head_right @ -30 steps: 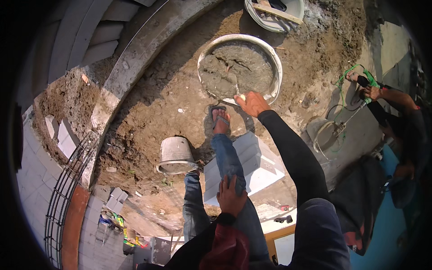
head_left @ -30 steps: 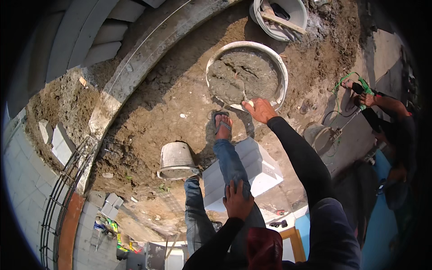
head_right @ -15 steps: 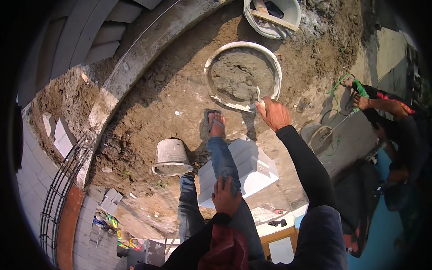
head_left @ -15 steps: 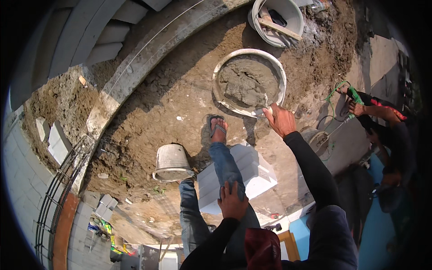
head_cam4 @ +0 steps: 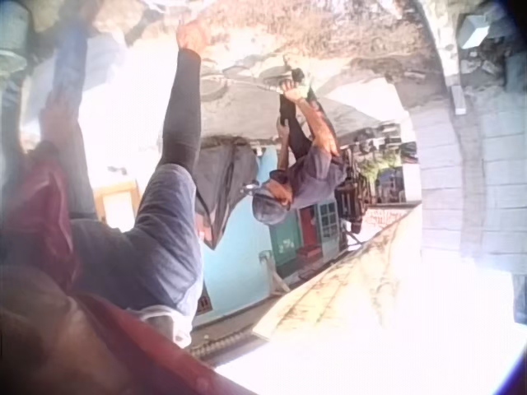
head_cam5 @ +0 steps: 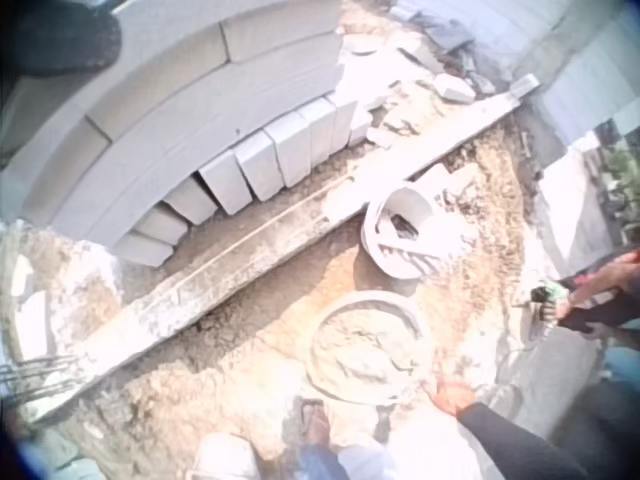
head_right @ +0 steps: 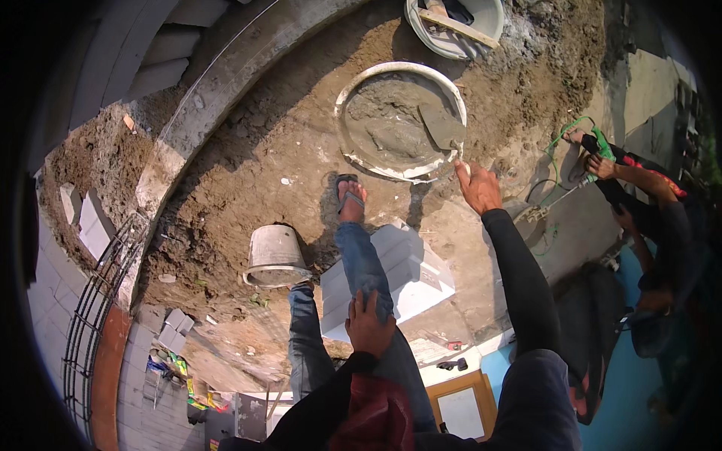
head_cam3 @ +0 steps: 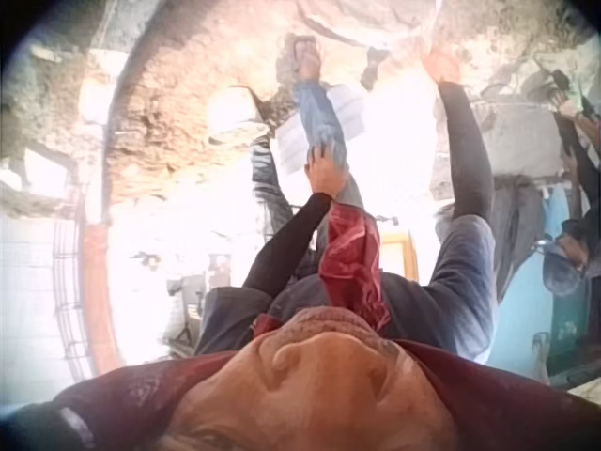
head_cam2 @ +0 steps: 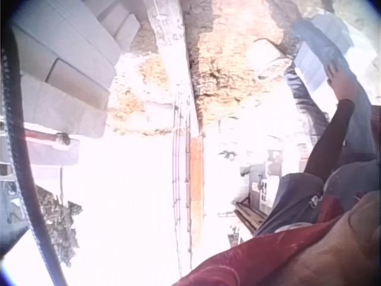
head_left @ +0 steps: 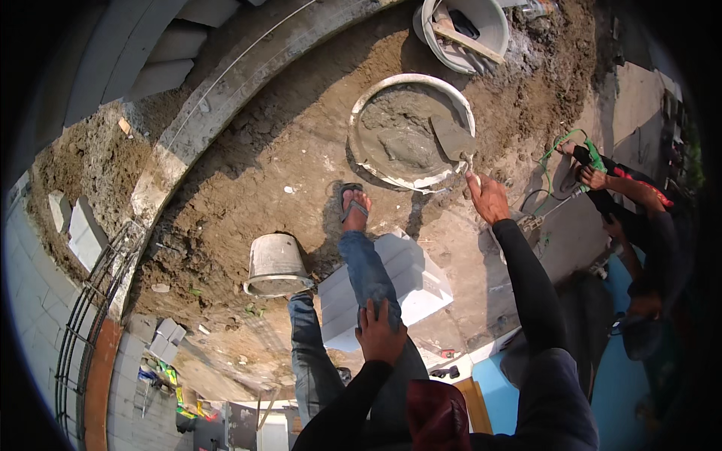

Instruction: The person uses a trowel to apply mortar onto a horizontal concrete beam, scooping the material from a bucket and spreading it evenly along the surface.

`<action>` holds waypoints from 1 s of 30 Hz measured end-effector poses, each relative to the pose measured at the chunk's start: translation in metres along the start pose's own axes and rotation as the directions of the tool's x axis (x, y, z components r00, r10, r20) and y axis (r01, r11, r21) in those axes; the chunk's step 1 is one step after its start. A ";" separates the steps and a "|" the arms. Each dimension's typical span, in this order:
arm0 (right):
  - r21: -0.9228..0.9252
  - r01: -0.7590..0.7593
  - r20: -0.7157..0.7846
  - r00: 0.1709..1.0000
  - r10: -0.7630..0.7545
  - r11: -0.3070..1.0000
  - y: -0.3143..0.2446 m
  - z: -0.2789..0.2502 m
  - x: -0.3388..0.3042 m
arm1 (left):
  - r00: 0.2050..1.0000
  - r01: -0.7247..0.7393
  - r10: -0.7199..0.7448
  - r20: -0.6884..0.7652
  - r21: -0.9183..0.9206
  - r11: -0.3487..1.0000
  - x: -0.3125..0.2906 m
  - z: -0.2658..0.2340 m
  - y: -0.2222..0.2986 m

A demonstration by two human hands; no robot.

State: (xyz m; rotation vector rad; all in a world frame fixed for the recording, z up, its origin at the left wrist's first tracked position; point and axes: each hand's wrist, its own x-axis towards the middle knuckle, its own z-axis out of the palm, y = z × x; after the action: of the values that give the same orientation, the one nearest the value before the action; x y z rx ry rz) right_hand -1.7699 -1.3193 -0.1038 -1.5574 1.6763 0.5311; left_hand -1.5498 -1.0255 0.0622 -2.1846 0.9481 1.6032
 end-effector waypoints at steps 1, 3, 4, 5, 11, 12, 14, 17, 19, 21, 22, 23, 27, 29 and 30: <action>-0.067 -0.025 0.005 1.000 0.026 0.997 -0.001 -0.003 0.008 | 1.000 -0.004 0.004 0.001 0.000 1.000 0.001 0.000 0.002; -0.079 0.142 0.031 0.990 -0.140 0.987 -0.007 0.031 0.031 | 1.000 -0.022 0.022 0.021 0.002 1.000 0.003 0.001 0.011; -0.079 0.195 0.048 0.980 -0.191 0.978 -0.023 0.045 0.041 | 0.999 -0.015 0.015 0.036 0.011 1.000 0.003 0.002 0.013; -0.037 0.186 0.072 0.980 -0.183 0.982 -0.034 0.049 0.045 | 0.999 -0.008 0.007 0.046 0.018 1.000 0.004 0.001 0.014; 0.055 0.285 0.272 0.918 -0.288 0.957 -0.075 0.045 0.041 | 1.000 0.011 -0.011 0.014 0.035 0.999 0.001 0.002 0.006; 0.051 0.272 0.249 0.928 -0.276 0.961 -0.073 0.046 0.043 | 0.999 0.012 -0.012 0.036 0.014 1.000 0.002 0.001 0.006; 0.157 0.163 0.271 0.941 -0.201 0.974 -0.064 0.045 0.039 | 0.997 0.015 -0.013 0.081 -0.028 0.999 0.003 0.000 0.008; 0.277 0.141 0.209 0.957 -0.203 0.950 -0.040 0.053 0.028 | 0.996 0.011 -0.010 0.089 -0.006 1.000 0.005 -0.002 0.012; 0.278 0.189 0.119 0.966 -0.229 0.942 -0.025 0.052 0.018 | 0.998 0.002 -0.002 0.071 -0.006 1.000 0.005 -0.002 0.011; 0.211 0.238 0.019 0.969 -0.247 0.948 -0.014 0.044 0.005 | 0.998 0.003 -0.002 0.064 -0.006 1.000 0.003 -0.001 0.006; -0.063 0.182 0.061 0.982 -0.178 0.981 -0.011 0.035 0.000 | 0.998 0.002 -0.001 0.059 -0.008 1.000 0.002 -0.001 0.005; -0.105 0.209 -0.050 0.975 -0.215 0.972 -0.011 0.031 -0.007 | 0.998 0.001 0.000 0.055 -0.010 1.000 0.002 0.000 0.004; -0.224 0.224 -0.247 0.928 -0.278 0.949 -0.023 0.007 -0.033 | 0.999 0.002 -0.001 0.049 -0.011 1.000 0.003 -0.003 0.004; -0.155 0.177 -0.174 0.964 -0.203 0.972 -0.040 0.001 -0.039 | 1.000 0.001 -0.001 0.008 -0.006 1.000 0.002 -0.003 0.001; -0.114 0.184 -0.146 0.969 -0.199 0.976 -0.032 0.008 -0.034 | 1.000 -0.003 0.003 0.012 -0.004 1.000 0.001 -0.002 0.004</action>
State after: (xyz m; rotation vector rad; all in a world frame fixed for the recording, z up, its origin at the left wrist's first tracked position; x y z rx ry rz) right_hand -1.7389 -1.2967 -0.0764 -1.8536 1.6115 0.4050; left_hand -1.5505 -1.0299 0.0624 -2.1742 0.9467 1.6193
